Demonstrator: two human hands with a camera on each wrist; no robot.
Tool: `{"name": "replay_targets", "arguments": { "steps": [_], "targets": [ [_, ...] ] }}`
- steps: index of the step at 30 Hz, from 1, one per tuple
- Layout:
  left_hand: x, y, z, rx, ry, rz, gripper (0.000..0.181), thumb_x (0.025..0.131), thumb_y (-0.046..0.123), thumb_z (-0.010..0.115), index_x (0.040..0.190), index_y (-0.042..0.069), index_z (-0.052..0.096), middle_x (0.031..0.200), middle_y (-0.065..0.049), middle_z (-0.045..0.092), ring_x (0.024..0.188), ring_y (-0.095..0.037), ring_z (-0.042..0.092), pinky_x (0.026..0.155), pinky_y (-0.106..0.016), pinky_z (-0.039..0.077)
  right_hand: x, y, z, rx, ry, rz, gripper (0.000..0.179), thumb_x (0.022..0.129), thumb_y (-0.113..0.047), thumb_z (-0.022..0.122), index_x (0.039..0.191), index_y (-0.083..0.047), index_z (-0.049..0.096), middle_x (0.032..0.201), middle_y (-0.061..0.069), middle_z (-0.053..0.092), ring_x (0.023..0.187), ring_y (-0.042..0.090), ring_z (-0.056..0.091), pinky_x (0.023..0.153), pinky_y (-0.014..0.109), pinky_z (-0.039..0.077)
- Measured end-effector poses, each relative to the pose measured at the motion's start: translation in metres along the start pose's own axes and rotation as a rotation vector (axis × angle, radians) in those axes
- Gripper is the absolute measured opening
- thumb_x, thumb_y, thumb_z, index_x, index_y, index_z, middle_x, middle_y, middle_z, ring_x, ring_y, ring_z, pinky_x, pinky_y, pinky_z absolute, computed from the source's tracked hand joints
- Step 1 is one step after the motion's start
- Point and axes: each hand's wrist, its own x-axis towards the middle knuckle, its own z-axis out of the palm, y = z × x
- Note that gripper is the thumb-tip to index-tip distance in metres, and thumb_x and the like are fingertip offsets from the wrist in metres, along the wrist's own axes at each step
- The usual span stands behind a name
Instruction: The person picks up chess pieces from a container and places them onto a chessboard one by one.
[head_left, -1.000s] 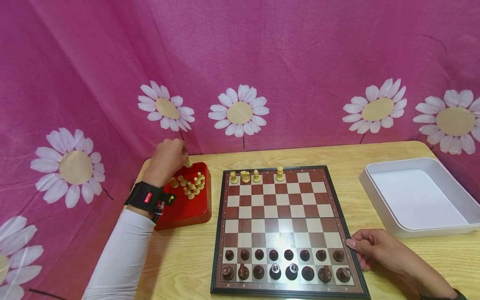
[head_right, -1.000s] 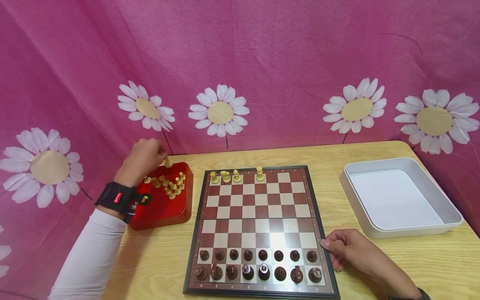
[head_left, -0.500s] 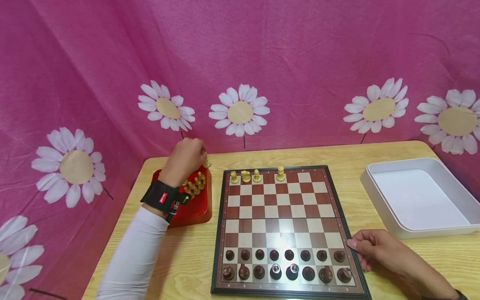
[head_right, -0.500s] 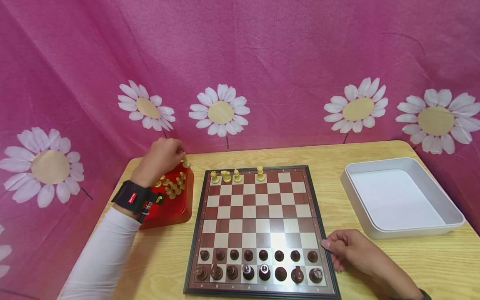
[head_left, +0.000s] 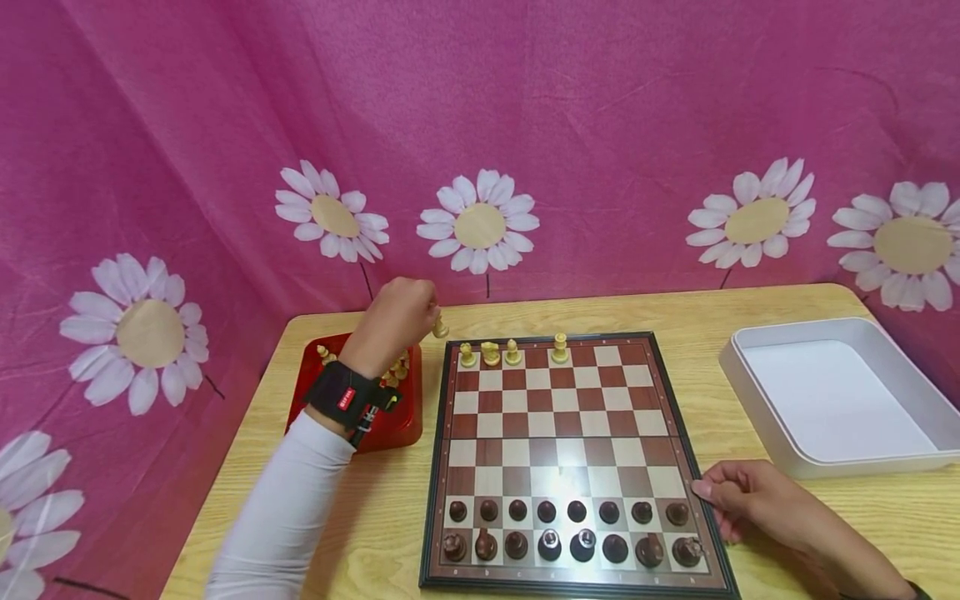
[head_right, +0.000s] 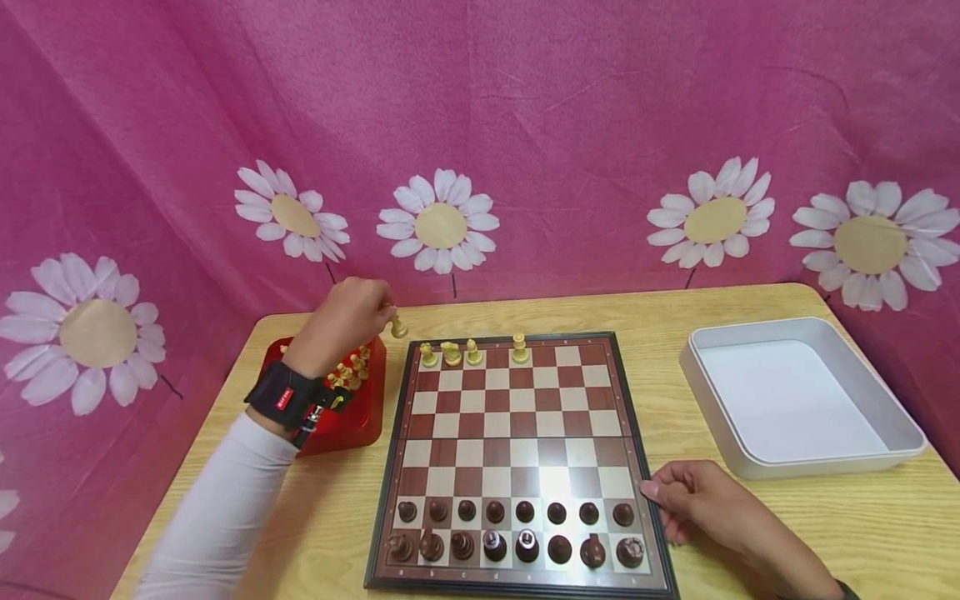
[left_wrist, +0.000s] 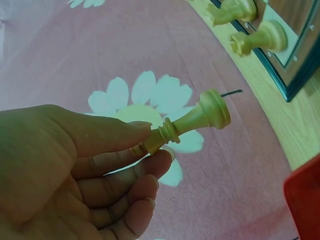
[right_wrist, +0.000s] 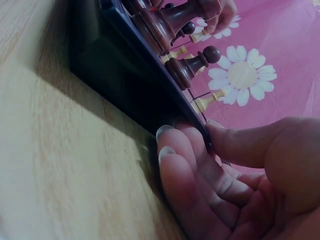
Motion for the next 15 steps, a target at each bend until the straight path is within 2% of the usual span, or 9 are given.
{"name": "replay_targets", "arguments": {
  "steps": [9, 15],
  "targets": [
    [0.004, 0.015, 0.005, 0.006, 0.023, 0.064, 0.01, 0.087, 0.013, 0.065, 0.08, 0.006, 0.065, 0.06, -0.001, 0.054, 0.059, -0.018, 0.05, 0.053, -0.029, 0.042, -0.001, 0.003, -0.001, 0.017, -0.007, 0.008, 0.029, 0.098, -0.022, 0.053, 0.097, 0.008, 0.054, 0.071, 0.011, 0.06, 0.06, 0.02, 0.06, 0.055, 0.034, 0.053],
    [0.006, 0.024, 0.006, -0.002, 0.033, 0.09, 0.016, 0.088, 0.013, 0.063, 0.072, 0.009, 0.062, 0.055, -0.001, 0.049, 0.057, -0.018, 0.048, 0.053, -0.029, 0.04, 0.0, 0.004, -0.002, 0.006, -0.003, -0.009, 0.028, 0.098, -0.021, 0.053, 0.096, 0.008, 0.055, 0.069, 0.011, 0.059, 0.059, 0.02, 0.06, 0.055, 0.036, 0.054]
  ]
}}
